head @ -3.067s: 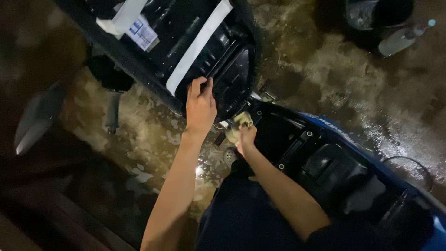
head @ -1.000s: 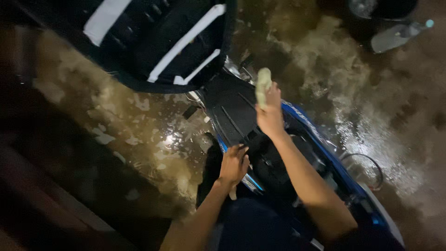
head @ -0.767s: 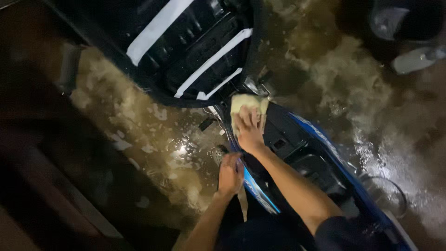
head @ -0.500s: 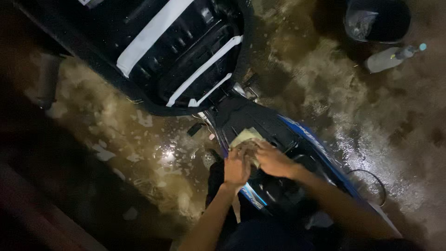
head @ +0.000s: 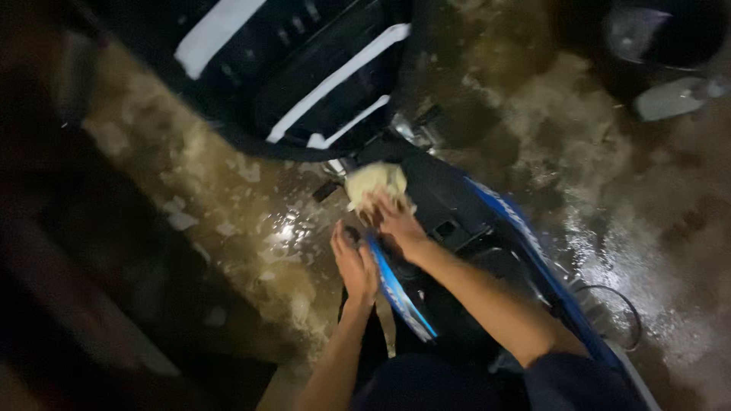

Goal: The person wipes the interior of a motorcycle's under-seat storage compartment using a cloth. They repeatedly wring the cloth and wipe various sections of the compartment's floor and sides.

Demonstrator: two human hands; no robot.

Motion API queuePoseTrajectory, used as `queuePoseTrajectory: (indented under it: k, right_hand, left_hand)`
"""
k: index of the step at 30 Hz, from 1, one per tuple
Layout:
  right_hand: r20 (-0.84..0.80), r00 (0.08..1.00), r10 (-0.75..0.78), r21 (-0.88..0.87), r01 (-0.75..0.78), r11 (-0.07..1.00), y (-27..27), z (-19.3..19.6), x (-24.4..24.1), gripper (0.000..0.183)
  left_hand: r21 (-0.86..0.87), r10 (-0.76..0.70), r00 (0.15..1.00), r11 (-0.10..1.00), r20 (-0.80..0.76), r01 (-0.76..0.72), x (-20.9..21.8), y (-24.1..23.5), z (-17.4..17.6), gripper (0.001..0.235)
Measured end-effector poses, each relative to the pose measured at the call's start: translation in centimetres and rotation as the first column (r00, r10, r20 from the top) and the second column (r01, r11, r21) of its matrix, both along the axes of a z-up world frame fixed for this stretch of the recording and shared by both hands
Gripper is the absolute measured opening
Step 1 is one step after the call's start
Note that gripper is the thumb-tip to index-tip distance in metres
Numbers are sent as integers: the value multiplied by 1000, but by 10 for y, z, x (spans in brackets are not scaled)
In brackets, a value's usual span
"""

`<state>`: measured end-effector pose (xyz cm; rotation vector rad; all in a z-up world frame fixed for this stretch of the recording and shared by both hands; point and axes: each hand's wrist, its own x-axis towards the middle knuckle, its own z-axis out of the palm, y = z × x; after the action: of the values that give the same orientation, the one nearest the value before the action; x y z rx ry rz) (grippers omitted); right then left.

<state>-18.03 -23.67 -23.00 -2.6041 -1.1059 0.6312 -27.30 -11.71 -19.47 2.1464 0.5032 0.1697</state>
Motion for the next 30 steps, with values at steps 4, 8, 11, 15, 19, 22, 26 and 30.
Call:
queuePoseTrajectory:
  k: [4,8,11,15,19,22,26,30]
  right_hand:
    - [-156,979,130,196,-99,976,-76,10,-73,80]
    - [-716,683,148,1,-211,978,-141,34,-39,27]
    - [-914,397,80,161,175,971,-180,61,25,38]
    - [-734,547,-402,-92,505,858,-153,70,82,51]
    - [-72,967,-243,210,253,944,-96,25,68,87]
    - [27,981,-193,126,188,974,-116,-16,23,80]
    - [293,929,-224,-179,284,942,-135,-24,-72,72]
    - [117,956,-268,-257,290,922,-95,11,-112,59]
  left_hand:
    - [-4,-169,986,986,-1,169,-13,-26,-6,57]
    - [11,-404,850,901,-338,433,-7,-61,-14,53]
    - [47,-381,855,905,-351,423,-11,-70,-21,55]
    - [88,-310,920,937,-239,338,-10,-71,-30,50]
    - [123,-327,919,925,-221,359,-6,-74,-37,49]
    - [207,-379,897,882,-226,424,-1,-73,-44,42]
    - [210,-353,911,894,-214,396,-1,-70,-47,39]
    - [70,-401,916,914,-7,400,0,-81,-49,39]
